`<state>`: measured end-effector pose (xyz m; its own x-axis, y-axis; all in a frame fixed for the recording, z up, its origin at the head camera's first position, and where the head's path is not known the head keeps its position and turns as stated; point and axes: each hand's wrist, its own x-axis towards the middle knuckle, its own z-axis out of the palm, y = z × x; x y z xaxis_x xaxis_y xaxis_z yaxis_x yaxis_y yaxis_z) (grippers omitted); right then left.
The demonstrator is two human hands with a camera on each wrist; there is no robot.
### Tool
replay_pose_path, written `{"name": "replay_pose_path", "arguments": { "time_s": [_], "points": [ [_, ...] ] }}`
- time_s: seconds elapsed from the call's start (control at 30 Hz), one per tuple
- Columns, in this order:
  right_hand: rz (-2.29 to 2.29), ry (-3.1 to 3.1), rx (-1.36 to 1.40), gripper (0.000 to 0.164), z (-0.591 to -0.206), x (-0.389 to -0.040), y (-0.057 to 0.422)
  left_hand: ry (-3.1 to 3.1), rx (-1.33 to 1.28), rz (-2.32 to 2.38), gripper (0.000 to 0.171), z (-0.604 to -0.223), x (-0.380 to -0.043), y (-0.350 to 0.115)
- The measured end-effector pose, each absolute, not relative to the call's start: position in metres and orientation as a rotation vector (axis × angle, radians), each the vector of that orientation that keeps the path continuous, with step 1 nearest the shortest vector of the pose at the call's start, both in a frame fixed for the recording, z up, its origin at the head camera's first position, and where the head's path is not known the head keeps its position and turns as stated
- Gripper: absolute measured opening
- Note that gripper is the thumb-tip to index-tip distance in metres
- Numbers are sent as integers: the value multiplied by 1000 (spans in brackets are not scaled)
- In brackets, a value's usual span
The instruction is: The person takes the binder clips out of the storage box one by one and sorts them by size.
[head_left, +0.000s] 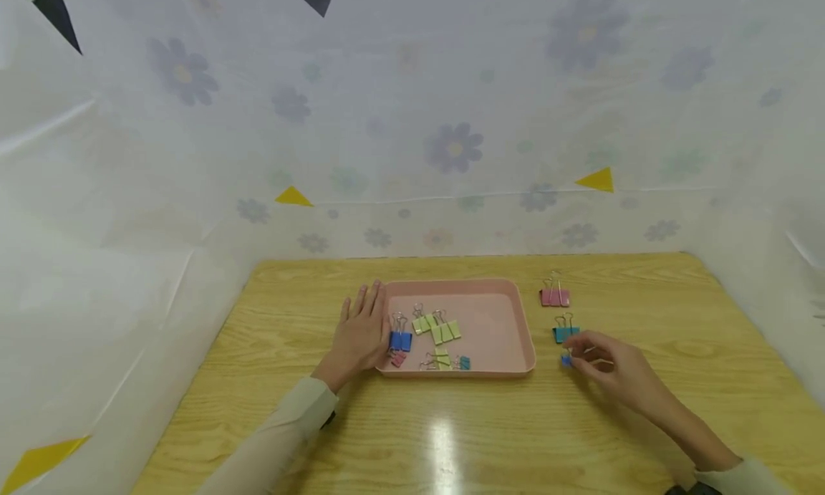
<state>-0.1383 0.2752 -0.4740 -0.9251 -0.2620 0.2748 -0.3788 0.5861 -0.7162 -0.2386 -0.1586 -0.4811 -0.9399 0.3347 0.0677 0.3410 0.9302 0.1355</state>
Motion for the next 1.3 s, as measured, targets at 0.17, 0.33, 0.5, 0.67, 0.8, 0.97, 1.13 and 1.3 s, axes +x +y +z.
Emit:
{"name": "replay_pose_path", "arguments": {
  "time_s": [0.17,0.33,0.5,0.67,0.8,0.97,1.13,1.3],
  "points": [
    [1194,-2714,564,24,-479,-135,279,-3062,-527,-221,63,-480,-238,-158],
    [1159,-2716,578,25,-480,-135,280,-3060,-535,-223,62,-479,-238,-158],
    [1093,-2725,575,28,-481,-135,281,-3059,-537,-220,61,-478,-237,-159],
    [1027,-2752,594,27,-485,-133,282,-3071,-533,-214,61,-478,-237,-159],
    [1035,-2749,605,28,-486,-133,283,-3067,-539,-213,62,-477,-237,-159],
    [1055,-2754,636,33,-485,-136,287,-3070,-542,-200,62,-476,-237,-159],
    [1093,-2756,653,32,-486,-137,289,-3068,-546,-204,62,-477,-237,-159],
    [1096,-2722,649,33,-484,-136,287,-3063,-552,-201,62,-477,-237,-159]
  ]
}}
